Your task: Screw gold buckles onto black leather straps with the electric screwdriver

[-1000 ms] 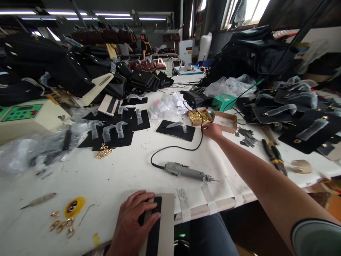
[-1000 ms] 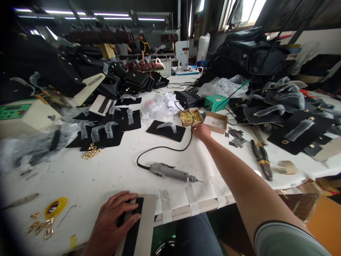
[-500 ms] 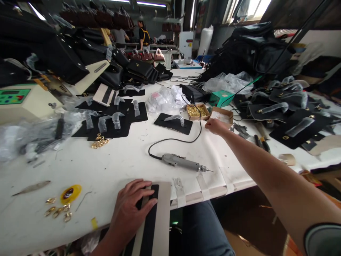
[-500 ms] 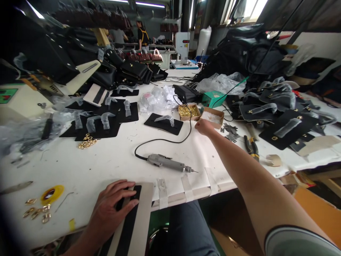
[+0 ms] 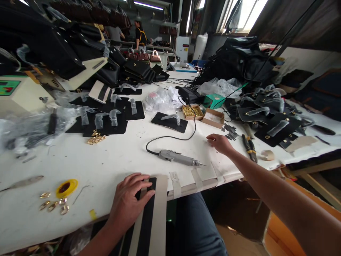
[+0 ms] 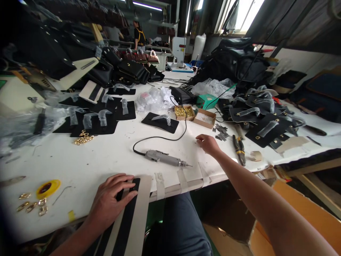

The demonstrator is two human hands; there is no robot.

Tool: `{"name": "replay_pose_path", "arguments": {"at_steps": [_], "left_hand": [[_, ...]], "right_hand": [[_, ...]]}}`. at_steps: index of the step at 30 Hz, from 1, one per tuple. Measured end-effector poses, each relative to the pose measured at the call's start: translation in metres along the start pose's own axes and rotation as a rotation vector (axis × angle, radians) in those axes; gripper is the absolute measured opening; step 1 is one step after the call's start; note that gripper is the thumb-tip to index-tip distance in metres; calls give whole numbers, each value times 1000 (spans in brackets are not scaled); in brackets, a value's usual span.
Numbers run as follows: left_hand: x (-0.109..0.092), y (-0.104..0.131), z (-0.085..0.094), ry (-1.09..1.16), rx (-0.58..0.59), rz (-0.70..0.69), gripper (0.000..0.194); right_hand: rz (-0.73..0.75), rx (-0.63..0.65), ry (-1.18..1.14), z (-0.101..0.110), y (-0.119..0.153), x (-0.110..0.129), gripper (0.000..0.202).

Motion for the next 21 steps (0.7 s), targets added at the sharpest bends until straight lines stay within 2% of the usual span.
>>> {"name": "replay_pose_path", "arguments": {"at_steps": [4,10,21], "left_hand": [[0,0,0,-4,11,3,12],[-2,0,2,-7,29,26,12],[-5,-1,2,15,32,43,13]], "right_hand": [[-40,-43,37,11,-16,-8,33],[-61,-37,153,7,-34,-9,26],[-39,27,315,9,-41,1,27]]}}
Point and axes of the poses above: each hand's wrist, its own y-axis away from the middle knuckle, its own z-axis out of the back of the hand, x = y × z, the point moved 3 cm from there along -y, towards the middle knuckle, and after that the axes turned 3 degrees about -x, right-handed, at the moved point
